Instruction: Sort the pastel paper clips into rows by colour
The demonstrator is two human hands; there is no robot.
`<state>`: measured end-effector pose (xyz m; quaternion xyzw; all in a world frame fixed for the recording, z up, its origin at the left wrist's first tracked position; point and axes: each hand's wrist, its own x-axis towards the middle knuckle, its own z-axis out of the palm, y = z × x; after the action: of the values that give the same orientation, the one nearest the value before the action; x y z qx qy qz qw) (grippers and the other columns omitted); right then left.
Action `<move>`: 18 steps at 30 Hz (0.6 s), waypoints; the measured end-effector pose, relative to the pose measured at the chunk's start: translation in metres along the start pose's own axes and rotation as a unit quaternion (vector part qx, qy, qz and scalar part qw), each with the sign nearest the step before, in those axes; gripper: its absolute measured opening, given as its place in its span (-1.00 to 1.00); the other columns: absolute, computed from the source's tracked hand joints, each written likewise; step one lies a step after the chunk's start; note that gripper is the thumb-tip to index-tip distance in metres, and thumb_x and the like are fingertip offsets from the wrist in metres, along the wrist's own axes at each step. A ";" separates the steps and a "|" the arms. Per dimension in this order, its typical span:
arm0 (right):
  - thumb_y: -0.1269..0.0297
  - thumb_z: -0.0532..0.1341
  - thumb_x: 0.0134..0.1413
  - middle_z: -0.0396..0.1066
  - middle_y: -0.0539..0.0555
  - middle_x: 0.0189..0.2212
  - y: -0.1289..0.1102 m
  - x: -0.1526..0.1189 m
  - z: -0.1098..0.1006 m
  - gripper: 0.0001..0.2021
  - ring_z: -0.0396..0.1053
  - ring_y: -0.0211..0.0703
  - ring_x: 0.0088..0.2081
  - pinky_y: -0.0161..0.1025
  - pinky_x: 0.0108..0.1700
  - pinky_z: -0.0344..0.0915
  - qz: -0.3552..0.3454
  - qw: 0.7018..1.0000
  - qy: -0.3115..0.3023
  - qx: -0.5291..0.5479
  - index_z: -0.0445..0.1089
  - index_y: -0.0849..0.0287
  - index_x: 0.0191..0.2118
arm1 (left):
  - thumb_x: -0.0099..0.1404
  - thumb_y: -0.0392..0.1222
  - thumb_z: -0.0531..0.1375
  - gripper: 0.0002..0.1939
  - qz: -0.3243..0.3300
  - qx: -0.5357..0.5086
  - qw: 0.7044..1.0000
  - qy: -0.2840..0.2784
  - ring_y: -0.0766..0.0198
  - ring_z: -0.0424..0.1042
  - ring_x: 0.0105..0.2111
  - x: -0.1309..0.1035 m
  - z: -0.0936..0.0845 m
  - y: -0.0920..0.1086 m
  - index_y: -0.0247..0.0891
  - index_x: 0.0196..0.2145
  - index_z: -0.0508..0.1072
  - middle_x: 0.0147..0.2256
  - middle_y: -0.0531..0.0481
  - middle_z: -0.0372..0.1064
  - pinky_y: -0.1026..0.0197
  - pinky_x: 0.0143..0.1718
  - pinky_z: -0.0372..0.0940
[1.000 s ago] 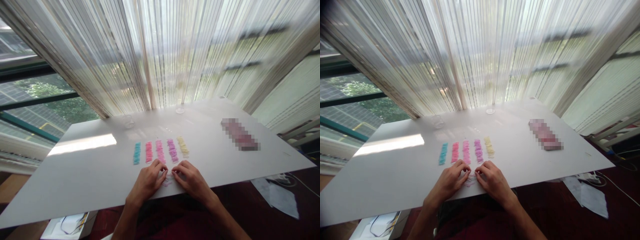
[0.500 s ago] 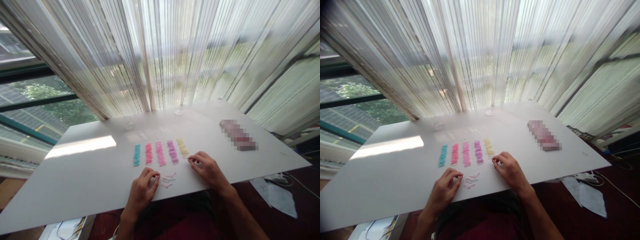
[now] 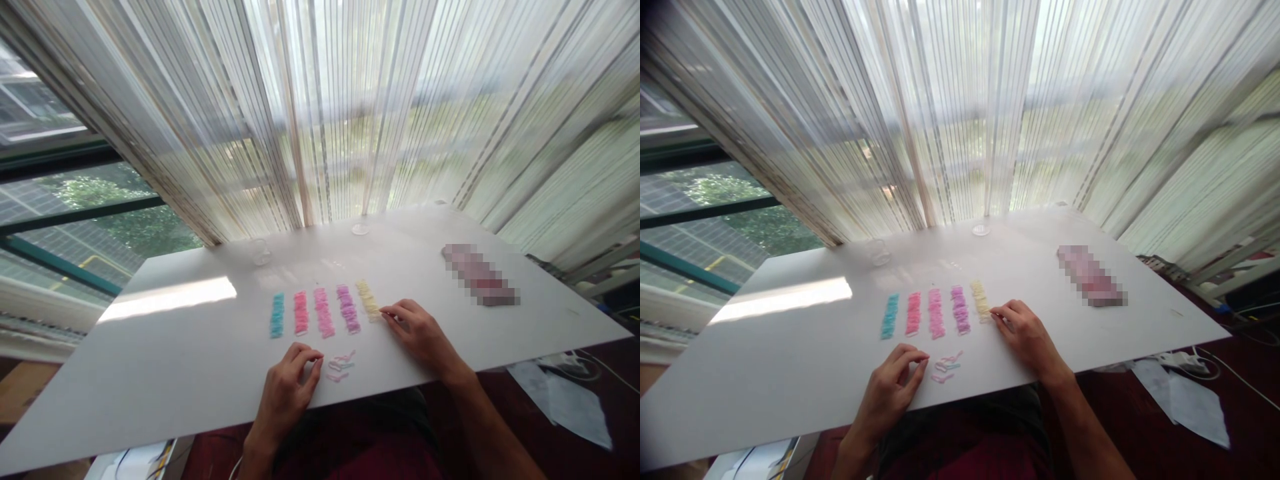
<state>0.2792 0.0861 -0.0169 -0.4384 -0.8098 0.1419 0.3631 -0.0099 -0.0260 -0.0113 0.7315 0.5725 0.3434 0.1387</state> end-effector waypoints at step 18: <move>0.40 0.22 0.35 0.47 0.07 -0.28 -0.066 -0.029 0.030 -0.88 0.48 -0.10 -0.24 -0.16 -0.18 0.48 -0.036 0.989 -0.069 0.125 0.51 0.09 -0.11 | 0.50 -0.14 0.15 -0.83 -0.032 0.059 0.988 -0.139 0.26 0.58 -0.27 0.019 -0.005 0.015 -0.09 -0.15 0.57 -0.19 0.05 0.51 0.28 -0.23 0.41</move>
<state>0.2280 0.0271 -0.0146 -0.3493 -0.8240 0.2590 0.3630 0.0000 -0.0143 0.0079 0.7604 0.5898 0.1999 0.1844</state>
